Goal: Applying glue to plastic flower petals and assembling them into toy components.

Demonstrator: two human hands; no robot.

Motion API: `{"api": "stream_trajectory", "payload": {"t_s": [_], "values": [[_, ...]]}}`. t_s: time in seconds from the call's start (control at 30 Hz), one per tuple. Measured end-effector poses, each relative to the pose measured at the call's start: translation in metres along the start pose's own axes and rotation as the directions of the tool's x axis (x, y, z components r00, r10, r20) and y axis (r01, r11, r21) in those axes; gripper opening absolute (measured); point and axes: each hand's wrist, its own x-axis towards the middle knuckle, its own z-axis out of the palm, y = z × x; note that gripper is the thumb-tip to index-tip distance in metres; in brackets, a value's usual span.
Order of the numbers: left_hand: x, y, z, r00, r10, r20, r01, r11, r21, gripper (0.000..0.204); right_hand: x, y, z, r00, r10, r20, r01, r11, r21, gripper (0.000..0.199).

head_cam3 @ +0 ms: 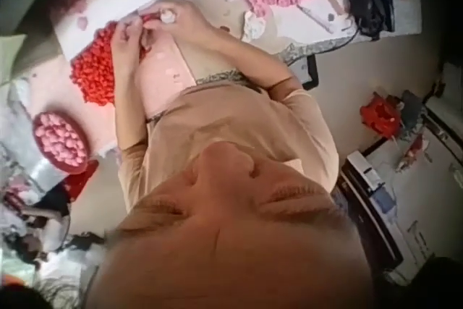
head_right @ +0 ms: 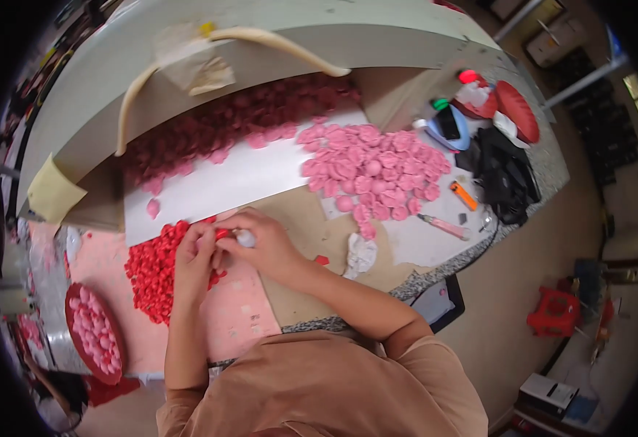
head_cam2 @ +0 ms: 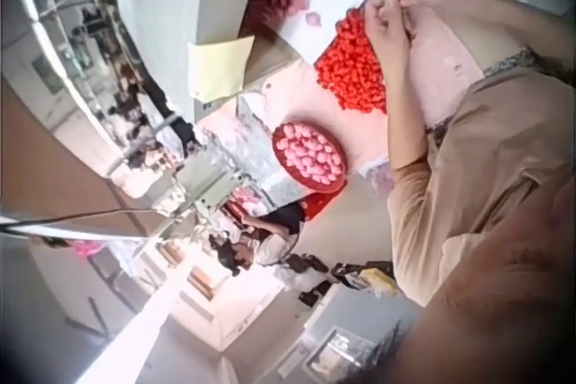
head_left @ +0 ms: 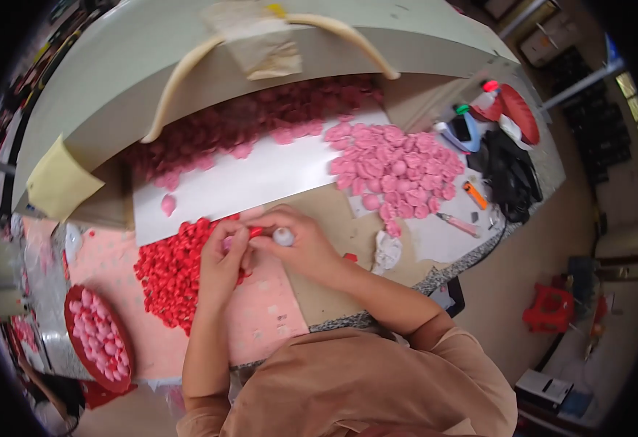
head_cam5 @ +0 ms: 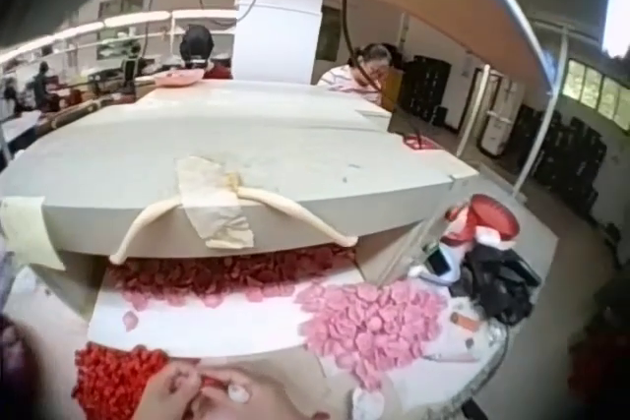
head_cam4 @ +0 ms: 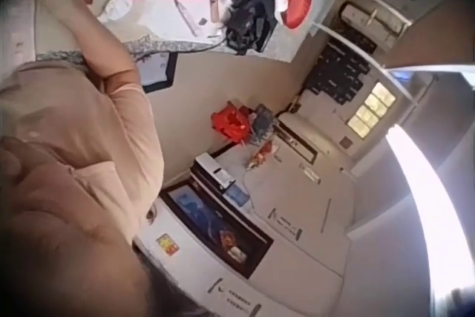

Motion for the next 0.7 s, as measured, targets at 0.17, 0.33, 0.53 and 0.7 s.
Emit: {"api": "stream_trajectory", "payload": {"t_s": [0.17,0.33,0.53,0.7], "values": [[0.001,-0.003,-0.007,0.989,-0.074,0.129,0.104,0.963,-0.248,0.012,-0.002,-0.011,-0.002,0.995,0.071,0.062,-0.079,0.988,0.134,0.025],[0.002,-0.009,0.002,0.984,-0.029,0.179,0.092,0.929,-0.359,0.016,-0.002,-0.004,-0.001,0.997,0.068,0.035,-0.075,0.967,0.242,0.028],[-0.005,-0.003,0.011,0.991,-0.056,0.123,0.102,0.909,-0.405,0.013,0.000,-0.005,-0.001,0.967,0.203,0.153,-0.253,0.841,0.478,0.028],[0.006,0.005,0.008,0.985,-0.108,0.133,0.167,0.789,-0.591,0.042,0.008,-0.001,-0.012,0.923,0.377,0.074,-0.354,0.762,0.542,0.033]]}}
